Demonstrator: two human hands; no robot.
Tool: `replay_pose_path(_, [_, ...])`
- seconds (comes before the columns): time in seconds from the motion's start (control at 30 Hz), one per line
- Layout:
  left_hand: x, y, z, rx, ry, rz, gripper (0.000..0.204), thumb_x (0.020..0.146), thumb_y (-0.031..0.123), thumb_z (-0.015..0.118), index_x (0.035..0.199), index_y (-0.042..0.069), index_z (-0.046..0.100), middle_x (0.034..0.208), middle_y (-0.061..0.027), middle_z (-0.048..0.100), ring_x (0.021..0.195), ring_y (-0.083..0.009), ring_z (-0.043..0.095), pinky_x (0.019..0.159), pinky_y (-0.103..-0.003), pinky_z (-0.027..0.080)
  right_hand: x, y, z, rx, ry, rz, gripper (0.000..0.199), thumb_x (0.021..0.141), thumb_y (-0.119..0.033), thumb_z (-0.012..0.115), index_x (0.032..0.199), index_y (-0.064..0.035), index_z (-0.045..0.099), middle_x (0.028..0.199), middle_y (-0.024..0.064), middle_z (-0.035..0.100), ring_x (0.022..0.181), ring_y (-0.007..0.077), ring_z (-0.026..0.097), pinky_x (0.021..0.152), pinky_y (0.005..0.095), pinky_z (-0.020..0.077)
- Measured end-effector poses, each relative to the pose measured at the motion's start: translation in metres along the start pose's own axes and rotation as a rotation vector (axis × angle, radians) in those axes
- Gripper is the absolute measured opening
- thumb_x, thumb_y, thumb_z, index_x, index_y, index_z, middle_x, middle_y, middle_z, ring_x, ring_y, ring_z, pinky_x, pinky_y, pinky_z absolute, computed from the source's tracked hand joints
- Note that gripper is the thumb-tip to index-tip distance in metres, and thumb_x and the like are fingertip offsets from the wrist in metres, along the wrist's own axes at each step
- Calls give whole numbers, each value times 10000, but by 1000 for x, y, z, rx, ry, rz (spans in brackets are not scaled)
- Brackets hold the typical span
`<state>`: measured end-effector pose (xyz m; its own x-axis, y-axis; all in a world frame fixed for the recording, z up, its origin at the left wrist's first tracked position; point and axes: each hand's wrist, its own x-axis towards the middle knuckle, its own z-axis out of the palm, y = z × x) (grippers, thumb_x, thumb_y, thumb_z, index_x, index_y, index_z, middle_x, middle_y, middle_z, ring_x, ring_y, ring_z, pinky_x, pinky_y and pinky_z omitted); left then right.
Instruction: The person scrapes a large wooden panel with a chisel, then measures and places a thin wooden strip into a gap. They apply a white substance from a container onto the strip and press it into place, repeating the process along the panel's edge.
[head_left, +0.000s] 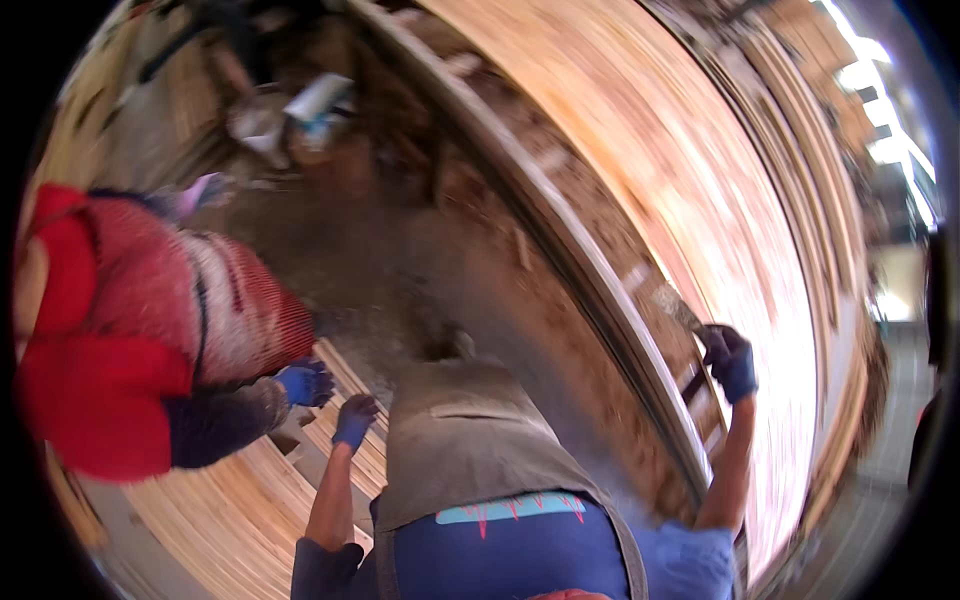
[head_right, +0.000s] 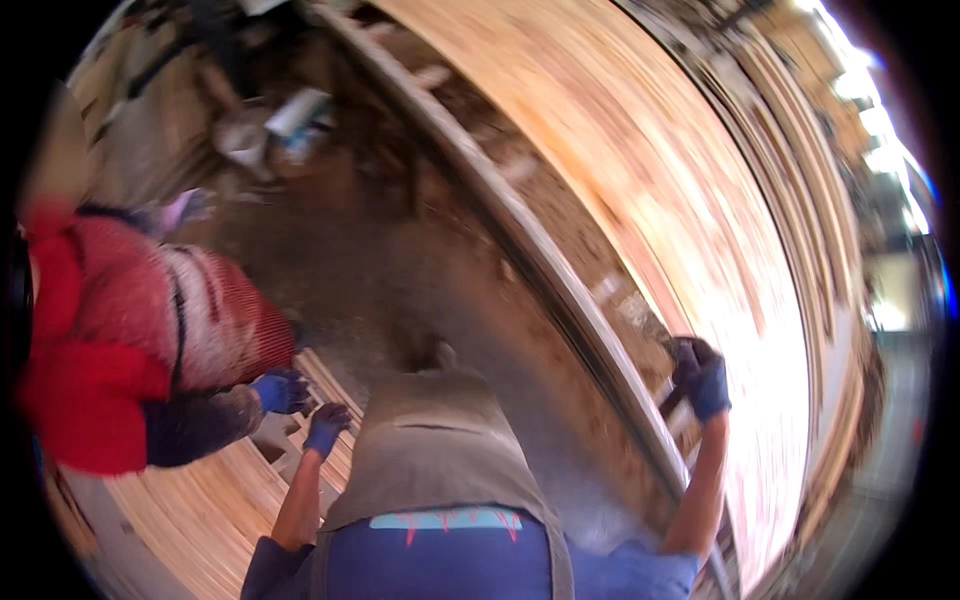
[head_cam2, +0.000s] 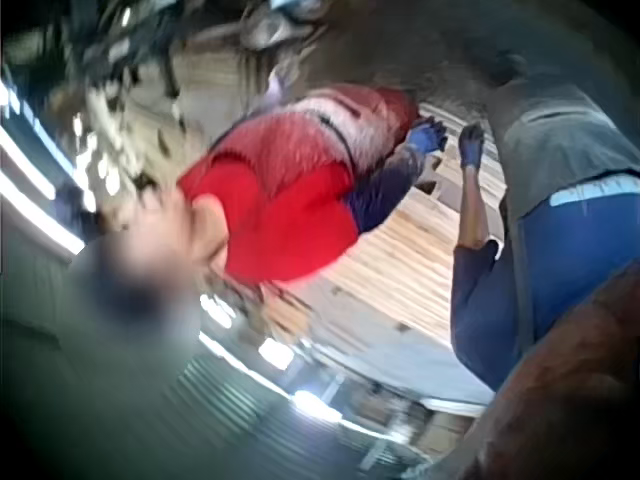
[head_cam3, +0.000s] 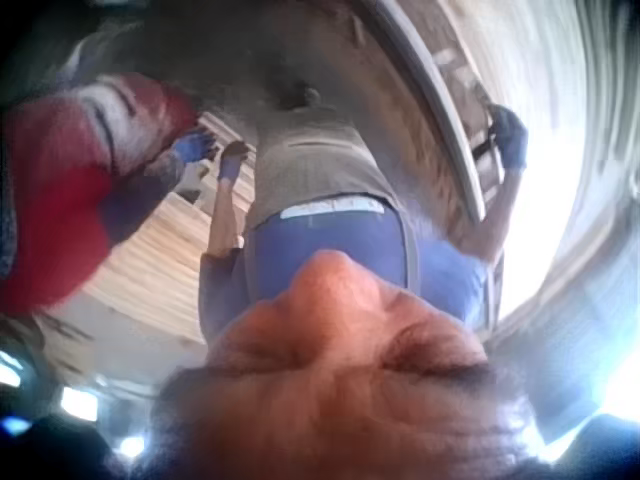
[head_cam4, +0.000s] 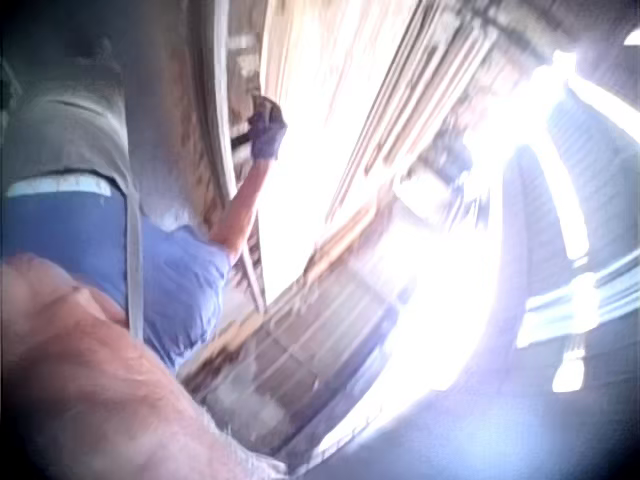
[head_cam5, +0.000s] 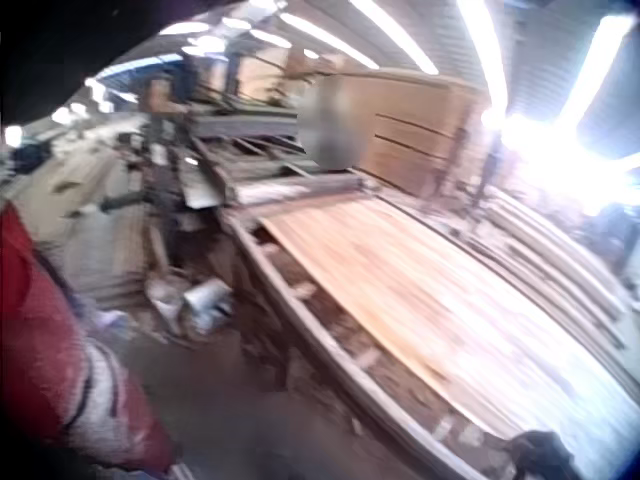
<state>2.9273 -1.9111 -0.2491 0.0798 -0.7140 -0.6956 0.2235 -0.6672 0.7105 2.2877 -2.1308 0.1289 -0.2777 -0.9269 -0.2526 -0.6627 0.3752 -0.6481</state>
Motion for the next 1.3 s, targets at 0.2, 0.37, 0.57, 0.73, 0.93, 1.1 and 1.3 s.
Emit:
replay_pose_path(0.2, [60,157,105,185,-141,496,301,942,140,658,1211,7,626,1152,-82,710,1033,-174,682,878,-300,542,79,-82,290,238,-495,65,228,890,-119,638,1103,-76,707,753,31,626,592,95,563,518,273,485])
replay_pose_path(0.37, [113,237,136,-475,-314,154,267,1000,241,608,1178,53,672,1106,-51,707,1027,-149,647,861,-294,535,57,-145,471,183,-503,-526,402,909,-138,648,1278,-8,556,857,130,691,695,213,664,627,363,542])
replay_pose_path(0.57, [224,250,99,-95,0,224,237,995,275,616,1112,83,693,1037,-35,702,932,-121,643,800,-304,545,87,-184,512,108,-579,-684,426,927,-249,620,1303,-64,542,1124,249,658,1021,427,640,842,462,530])
replay_pose_path(0.73, [312,313,-21,-287,-12,261,189,965,198,653,1112,83,681,1008,-55,703,842,-172,676,704,-324,565,171,-138,563,310,-731,-74,363,1003,-178,548,1348,-64,533,1007,98,702,789,164,658,695,296,538])
replay_pose_path(0.93, [399,414,-151,-205,64,233,187,943,160,673,1101,60,672,982,-43,702,802,-204,692,638,-329,561,217,-28,599,477,-569,699,274,997,-233,547,1236,-104,590,917,148,710,653,246,679,525,345,512])
replay_pose_path(1.1, [503,488,-194,195,177,128,168,953,174,663,1059,45,683,953,-29,700,770,-157,669,625,-305,540,159,-43,609,606,-443,939,252,994,-270,548,1185,-123,623,908,148,723,639,251,686,501,351,506])
replay_pose_path(1.3, [685,463,-189,239,-239,-98,271,1035,281,489,1035,90,681,879,-6,622,730,-159,531,642,-306,485,7,-124,645,856,40,1323,280,971,-323,615,1168,-126,636,915,112,724,684,199,681,567,307,528])
